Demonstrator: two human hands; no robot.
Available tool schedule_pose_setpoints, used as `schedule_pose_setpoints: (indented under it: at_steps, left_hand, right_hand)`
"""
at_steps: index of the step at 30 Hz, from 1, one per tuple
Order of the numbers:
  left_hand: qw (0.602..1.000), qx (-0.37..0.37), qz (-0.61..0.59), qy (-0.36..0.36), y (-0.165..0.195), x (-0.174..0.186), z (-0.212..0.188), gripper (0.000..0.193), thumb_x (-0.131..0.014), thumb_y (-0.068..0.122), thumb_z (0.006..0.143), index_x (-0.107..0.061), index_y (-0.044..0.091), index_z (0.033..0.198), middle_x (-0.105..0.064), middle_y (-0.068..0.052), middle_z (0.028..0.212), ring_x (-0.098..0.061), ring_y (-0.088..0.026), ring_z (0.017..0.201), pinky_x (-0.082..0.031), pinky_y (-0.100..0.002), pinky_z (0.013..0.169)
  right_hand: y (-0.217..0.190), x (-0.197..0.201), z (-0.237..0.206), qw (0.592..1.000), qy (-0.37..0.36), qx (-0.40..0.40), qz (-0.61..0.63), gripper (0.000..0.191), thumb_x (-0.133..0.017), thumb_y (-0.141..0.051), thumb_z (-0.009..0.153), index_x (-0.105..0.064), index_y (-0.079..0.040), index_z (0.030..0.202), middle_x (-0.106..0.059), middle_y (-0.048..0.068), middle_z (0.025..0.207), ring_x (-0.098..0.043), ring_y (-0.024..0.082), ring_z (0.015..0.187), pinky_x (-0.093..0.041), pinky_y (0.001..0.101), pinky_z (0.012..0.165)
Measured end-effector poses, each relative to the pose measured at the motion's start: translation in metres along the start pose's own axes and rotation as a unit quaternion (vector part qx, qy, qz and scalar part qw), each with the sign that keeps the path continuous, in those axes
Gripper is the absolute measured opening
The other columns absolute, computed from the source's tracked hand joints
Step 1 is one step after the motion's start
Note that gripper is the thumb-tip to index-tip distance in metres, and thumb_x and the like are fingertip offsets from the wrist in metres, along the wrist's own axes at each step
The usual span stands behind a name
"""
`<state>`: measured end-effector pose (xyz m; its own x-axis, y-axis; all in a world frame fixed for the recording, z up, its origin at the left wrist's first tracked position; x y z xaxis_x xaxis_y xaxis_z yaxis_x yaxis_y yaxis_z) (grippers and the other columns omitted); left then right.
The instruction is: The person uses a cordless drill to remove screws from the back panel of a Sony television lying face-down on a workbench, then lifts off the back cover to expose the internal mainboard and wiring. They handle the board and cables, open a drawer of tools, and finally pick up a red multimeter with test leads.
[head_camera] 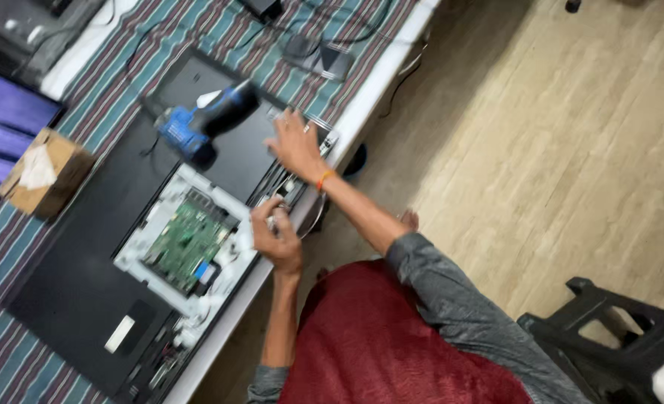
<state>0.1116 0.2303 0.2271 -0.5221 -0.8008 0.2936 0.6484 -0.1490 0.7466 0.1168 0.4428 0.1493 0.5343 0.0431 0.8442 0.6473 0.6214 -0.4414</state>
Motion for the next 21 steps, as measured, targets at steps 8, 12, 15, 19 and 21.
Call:
schedule_pose_setpoints:
  at_steps: [8,12,15,19,21]
  left_hand:
    - [0.992,0.025,-0.094,-0.077,0.059,-0.225,0.004,0.015,-0.058,0.008,0.107,-0.068,0.003,0.116,-0.071,-0.011,0.107,-0.07,-0.028,0.1,-0.055,-0.042,0.091]
    - [0.929,0.191,-0.146,-0.281,0.064,-0.355,-0.012,0.021,-0.059,0.014,0.099,-0.07,0.003,0.114,-0.069,-0.012,0.1,-0.072,-0.026,0.084,-0.057,-0.037,0.073]
    - [0.887,0.134,-0.112,-0.428,0.076,-0.429,-0.034,0.028,-0.062,0.019,0.096,-0.067,0.002,0.118,-0.068,-0.018,0.104,-0.068,-0.035,0.09,-0.053,-0.042,0.08]
    - [0.849,0.039,-0.103,-0.517,0.075,-0.503,-0.043,0.031,-0.063,0.023,0.097,-0.066,0.0,0.117,-0.067,-0.022,0.107,-0.063,-0.041,0.101,-0.05,-0.047,0.088]
    - [0.842,0.062,-0.103,-0.526,0.065,-0.542,-0.039,0.03,-0.062,0.025,0.098,-0.066,0.0,0.115,-0.068,-0.021,0.106,-0.064,-0.041,0.102,-0.051,-0.047,0.088]
  right_hand:
    - [0.173,0.054,-0.094,0.917,-0.066,0.056,0.388,0.031,-0.071,-0.018,0.098,-0.066,0.0,0.122,-0.069,0.017,0.126,-0.062,0.032,0.118,-0.051,0.0437,0.103]
    - [0.323,0.087,-0.174,0.959,-0.085,-0.034,0.268,0.02,-0.073,-0.005,0.078,-0.068,0.004,0.095,-0.07,0.024,0.092,-0.067,0.035,0.079,-0.055,0.0437,0.07]
    - [0.413,0.103,-0.219,0.934,-0.109,-0.232,0.248,0.01,-0.065,-0.004,0.085,-0.069,0.001,0.092,-0.072,0.021,0.083,-0.069,0.031,0.071,-0.054,0.0424,0.068]
    - [0.49,0.124,-0.217,0.914,-0.061,-0.314,0.25,0.015,-0.064,-0.005,0.087,-0.069,0.0,0.101,-0.071,0.02,0.081,-0.07,0.031,0.068,-0.054,0.0428,0.066]
    - [0.52,0.129,-0.199,0.907,-0.061,-0.319,0.269,0.017,-0.065,-0.008,0.089,-0.069,-0.001,0.104,-0.072,0.02,0.085,-0.071,0.033,0.071,-0.055,0.0436,0.066]
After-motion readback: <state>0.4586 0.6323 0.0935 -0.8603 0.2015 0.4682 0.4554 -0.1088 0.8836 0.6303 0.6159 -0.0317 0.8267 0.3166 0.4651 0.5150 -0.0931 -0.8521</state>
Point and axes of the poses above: each hand's wrist, its own z-axis towards the middle knuckle, its own x-axis out of the back of the hand, y = z × x, the point moved 4 cm from there along z, towards the middle knuckle
